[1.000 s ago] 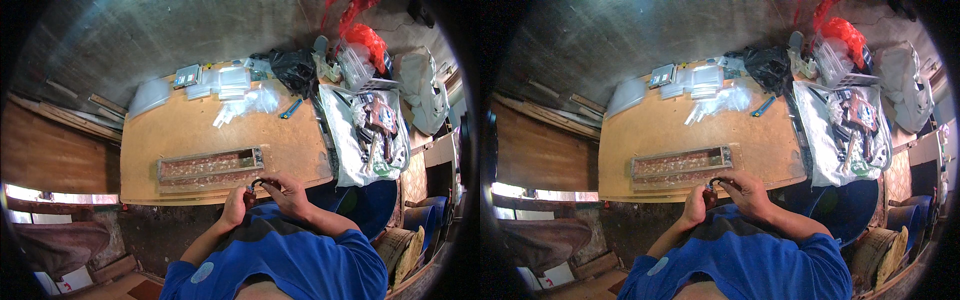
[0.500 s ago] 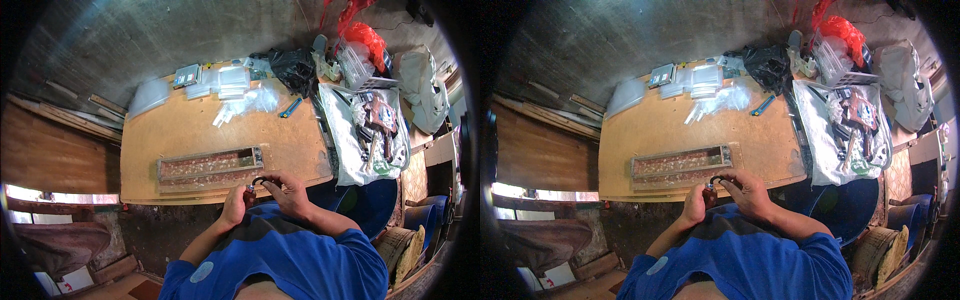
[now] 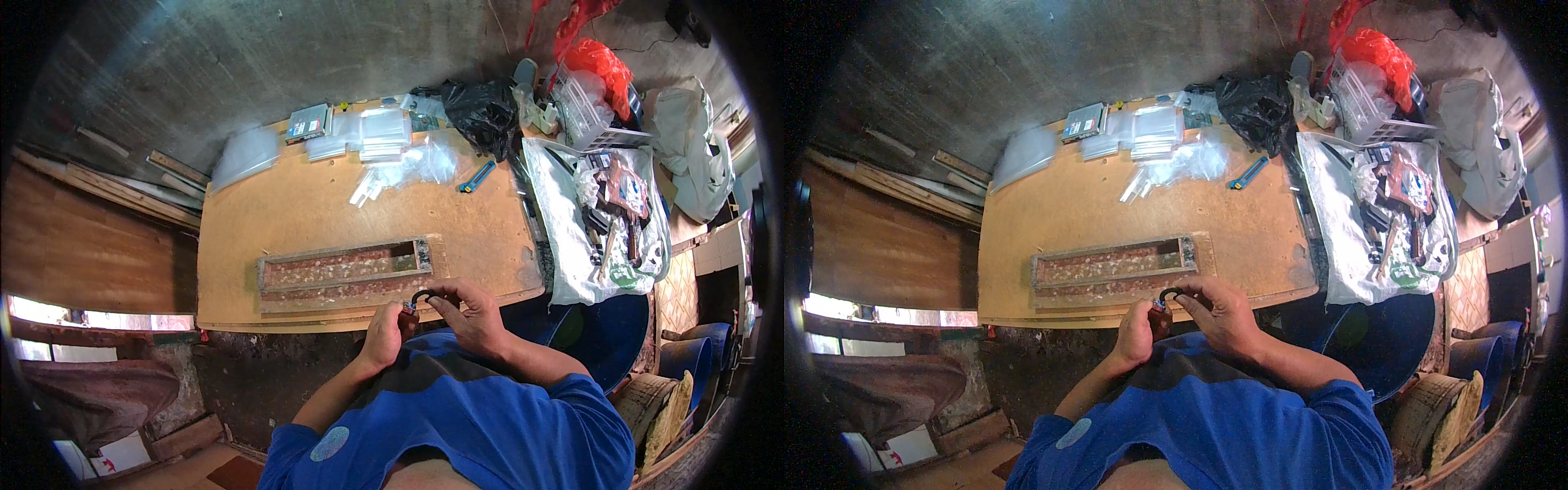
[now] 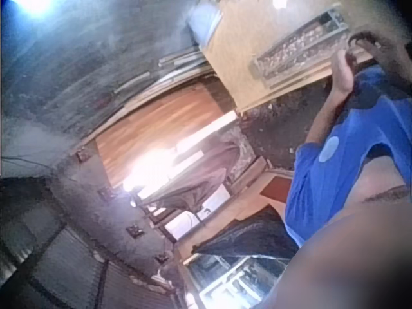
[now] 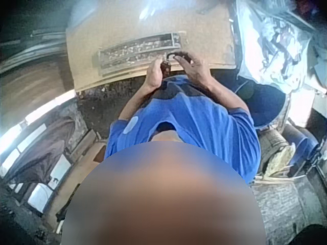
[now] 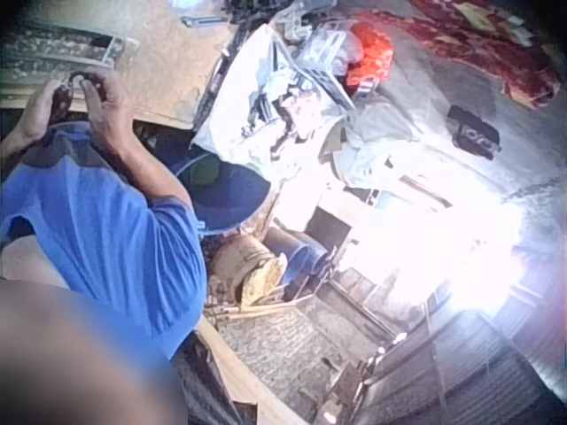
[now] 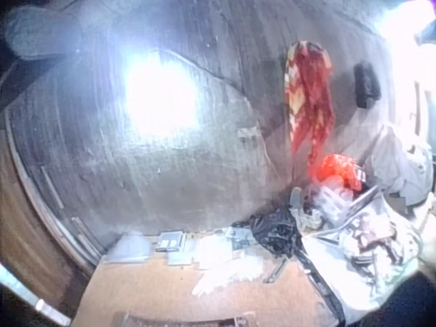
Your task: The person picks up a rectangular wooden frame and places it on a cluttered workbench. They handle a small box, remove a black rubber ring, and place it on the table. They then place a clear plastic sheet over the frame and press it down.
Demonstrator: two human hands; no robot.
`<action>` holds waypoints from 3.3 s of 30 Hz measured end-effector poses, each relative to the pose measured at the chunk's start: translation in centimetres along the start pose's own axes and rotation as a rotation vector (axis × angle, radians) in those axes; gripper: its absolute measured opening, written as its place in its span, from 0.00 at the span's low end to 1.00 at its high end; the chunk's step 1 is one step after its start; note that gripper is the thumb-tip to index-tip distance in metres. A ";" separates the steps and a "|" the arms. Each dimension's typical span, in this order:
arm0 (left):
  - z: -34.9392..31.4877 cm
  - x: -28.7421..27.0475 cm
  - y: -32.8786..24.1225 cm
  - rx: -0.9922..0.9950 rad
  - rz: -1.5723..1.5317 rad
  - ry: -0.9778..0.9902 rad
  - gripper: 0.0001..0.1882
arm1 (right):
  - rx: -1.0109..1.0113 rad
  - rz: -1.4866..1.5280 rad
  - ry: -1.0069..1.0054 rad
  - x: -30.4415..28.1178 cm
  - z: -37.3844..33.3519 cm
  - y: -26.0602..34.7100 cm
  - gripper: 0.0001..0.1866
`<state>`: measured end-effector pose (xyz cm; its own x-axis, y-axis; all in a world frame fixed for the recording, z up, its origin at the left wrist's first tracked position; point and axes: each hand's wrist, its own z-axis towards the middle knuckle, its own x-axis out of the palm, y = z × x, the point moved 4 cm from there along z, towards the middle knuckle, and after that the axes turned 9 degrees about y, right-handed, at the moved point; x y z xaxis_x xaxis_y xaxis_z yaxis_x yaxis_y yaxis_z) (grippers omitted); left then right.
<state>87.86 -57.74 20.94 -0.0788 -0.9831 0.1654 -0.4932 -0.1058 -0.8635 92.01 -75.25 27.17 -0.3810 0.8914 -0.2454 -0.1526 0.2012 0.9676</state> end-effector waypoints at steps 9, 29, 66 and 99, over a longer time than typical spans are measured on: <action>0.1 -0.2 0.5 0.002 0.013 0.055 0.21 | 0.005 -0.007 0.026 0.1 -0.1 0.3 0.11; -0.5 0.4 -0.3 0.022 -0.081 0.022 0.24 | -0.019 0.014 0.004 0.3 -0.3 0.3 0.10; 0.3 0.1 0.7 -0.050 -0.175 0.050 0.24 | 0.021 0.058 0.022 0.4 -0.3 -0.2 0.11; 0.0 0.0 0.2 -0.022 -0.105 0.023 0.24 | 0.032 0.069 0.031 0.6 -0.1 -0.1 0.11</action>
<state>87.79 -57.78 20.81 -0.0450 -0.9631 0.2655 -0.5186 -0.2047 -0.8302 91.77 -74.81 26.91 -0.4177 0.8908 -0.1789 -0.0957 0.1527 0.9836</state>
